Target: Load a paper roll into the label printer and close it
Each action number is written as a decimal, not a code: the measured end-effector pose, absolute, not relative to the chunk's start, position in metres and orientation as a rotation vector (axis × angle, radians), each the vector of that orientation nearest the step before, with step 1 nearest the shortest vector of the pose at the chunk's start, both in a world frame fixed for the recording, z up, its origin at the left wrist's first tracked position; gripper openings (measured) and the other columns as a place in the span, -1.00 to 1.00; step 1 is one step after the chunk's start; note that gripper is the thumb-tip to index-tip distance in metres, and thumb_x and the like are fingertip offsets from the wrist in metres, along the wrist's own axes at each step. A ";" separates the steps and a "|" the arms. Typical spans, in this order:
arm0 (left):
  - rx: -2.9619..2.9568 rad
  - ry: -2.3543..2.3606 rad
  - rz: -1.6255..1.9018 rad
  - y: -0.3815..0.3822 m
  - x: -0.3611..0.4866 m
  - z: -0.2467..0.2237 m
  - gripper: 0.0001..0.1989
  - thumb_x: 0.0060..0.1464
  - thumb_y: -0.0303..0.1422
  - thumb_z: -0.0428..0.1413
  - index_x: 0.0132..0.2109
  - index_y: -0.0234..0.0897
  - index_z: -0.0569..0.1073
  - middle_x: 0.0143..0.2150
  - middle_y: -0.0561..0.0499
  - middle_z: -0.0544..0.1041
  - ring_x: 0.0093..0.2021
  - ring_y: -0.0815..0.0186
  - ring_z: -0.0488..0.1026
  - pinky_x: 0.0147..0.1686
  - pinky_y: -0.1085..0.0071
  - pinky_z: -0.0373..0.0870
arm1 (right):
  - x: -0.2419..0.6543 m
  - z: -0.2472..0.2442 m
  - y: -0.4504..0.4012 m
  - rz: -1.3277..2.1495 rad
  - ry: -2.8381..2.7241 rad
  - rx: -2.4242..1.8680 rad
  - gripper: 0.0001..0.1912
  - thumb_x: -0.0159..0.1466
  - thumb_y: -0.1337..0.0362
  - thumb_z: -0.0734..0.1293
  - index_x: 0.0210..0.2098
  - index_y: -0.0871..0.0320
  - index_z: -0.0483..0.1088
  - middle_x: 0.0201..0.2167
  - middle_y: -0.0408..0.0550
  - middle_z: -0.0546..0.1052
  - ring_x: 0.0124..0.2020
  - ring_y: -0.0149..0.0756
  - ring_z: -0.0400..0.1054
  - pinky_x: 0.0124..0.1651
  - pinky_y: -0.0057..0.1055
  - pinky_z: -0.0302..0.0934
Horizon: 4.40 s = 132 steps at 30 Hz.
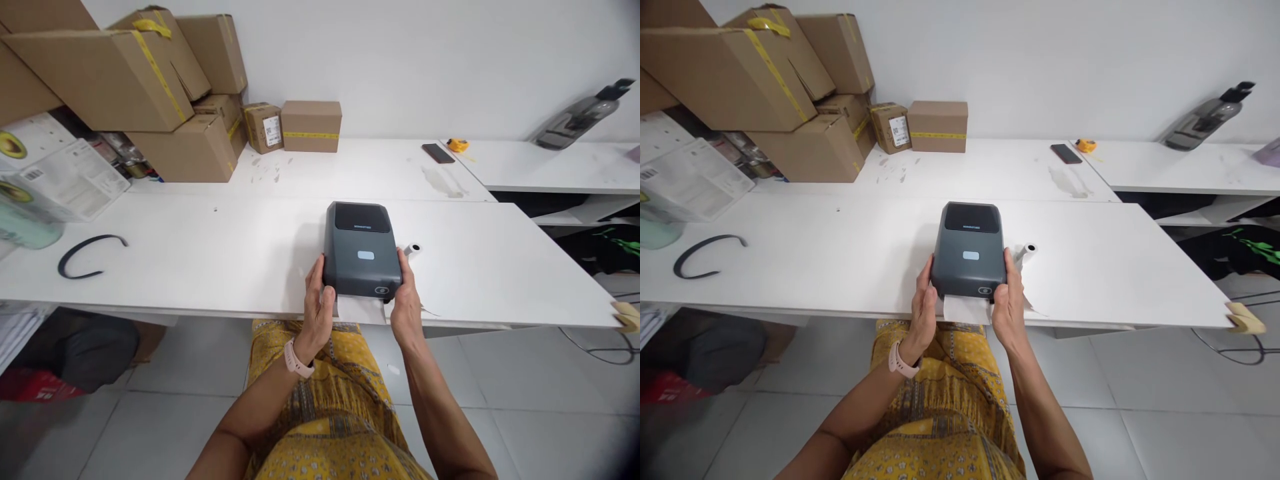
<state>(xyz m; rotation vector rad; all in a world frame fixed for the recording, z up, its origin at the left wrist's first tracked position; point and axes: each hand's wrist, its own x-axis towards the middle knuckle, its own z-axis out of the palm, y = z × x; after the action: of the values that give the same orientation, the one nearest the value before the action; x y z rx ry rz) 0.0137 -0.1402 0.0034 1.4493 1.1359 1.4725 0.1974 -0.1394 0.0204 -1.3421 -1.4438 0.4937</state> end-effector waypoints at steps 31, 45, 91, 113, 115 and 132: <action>1.659 1.447 0.733 -0.003 -0.013 0.060 -0.32 -0.04 -0.37 0.18 0.28 -0.39 0.44 -0.54 0.14 0.37 -0.46 0.24 0.36 -0.42 0.37 0.14 | 0.199 0.142 0.014 -0.203 -2.211 -1.173 -0.51 0.40 -0.12 0.25 0.11 0.01 0.54 0.16 0.12 0.59 0.25 0.24 0.41 0.31 0.29 0.15; 1.616 1.415 0.753 -0.005 -0.013 0.056 -0.30 -0.03 -0.36 0.18 0.30 -0.40 0.41 -0.52 0.12 0.39 -0.47 0.26 0.36 -0.44 0.38 0.16 | 0.224 0.195 0.033 0.863 -2.620 -0.927 -0.41 0.21 -0.23 0.44 0.01 0.06 0.64 -0.07 -0.07 0.72 -0.08 -0.14 0.62 -0.05 -0.20 0.53; 1.489 1.257 0.740 -0.004 -0.013 0.047 -0.26 0.04 -0.46 0.12 0.39 -0.42 0.24 -0.54 0.20 0.32 -0.63 0.39 0.25 -0.63 0.47 0.16 | 0.200 0.118 0.048 0.887 -2.846 -1.343 0.04 0.02 -0.06 0.54 0.41 0.09 0.22 0.34 0.14 0.46 0.27 0.17 0.42 0.26 -0.05 0.36; 1.404 1.215 0.760 -0.006 -0.011 0.050 -0.28 0.05 -0.49 0.12 0.38 -0.36 0.26 -0.55 0.21 0.30 -0.63 0.43 0.24 -0.64 0.53 0.13 | 0.326 0.095 0.056 1.091 -1.443 -1.430 -0.29 -0.11 0.28 0.52 0.07 0.07 0.41 -0.20 -0.07 0.60 -0.25 -0.19 0.48 -0.16 -0.24 0.46; 1.404 1.225 0.759 -0.007 -0.011 0.051 -0.28 0.05 -0.49 0.13 0.38 -0.37 0.27 -0.55 0.21 0.30 -0.63 0.43 0.24 -0.64 0.53 0.13 | 0.327 0.075 0.072 1.069 -1.463 -1.432 -0.29 -0.16 0.28 0.51 0.03 0.10 0.41 -0.13 -0.04 0.59 -0.12 -0.13 0.49 -0.03 -0.19 0.46; 1.393 1.238 0.754 -0.008 -0.010 0.052 -0.29 0.06 -0.50 0.12 0.38 -0.33 0.26 -0.52 0.19 0.34 -0.63 0.46 0.22 -0.60 0.52 0.13 | 0.386 0.012 -0.019 1.256 -1.475 -1.418 -0.27 0.09 -0.02 0.58 0.21 -0.03 0.45 0.41 0.07 0.41 0.46 0.02 0.25 0.53 0.06 0.09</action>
<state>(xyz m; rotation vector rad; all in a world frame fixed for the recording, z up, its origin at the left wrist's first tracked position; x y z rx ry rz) -0.0097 -0.0078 0.0517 1.3932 1.2378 0.7544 0.3858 -0.0193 0.0118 -1.4180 -1.4755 1.2562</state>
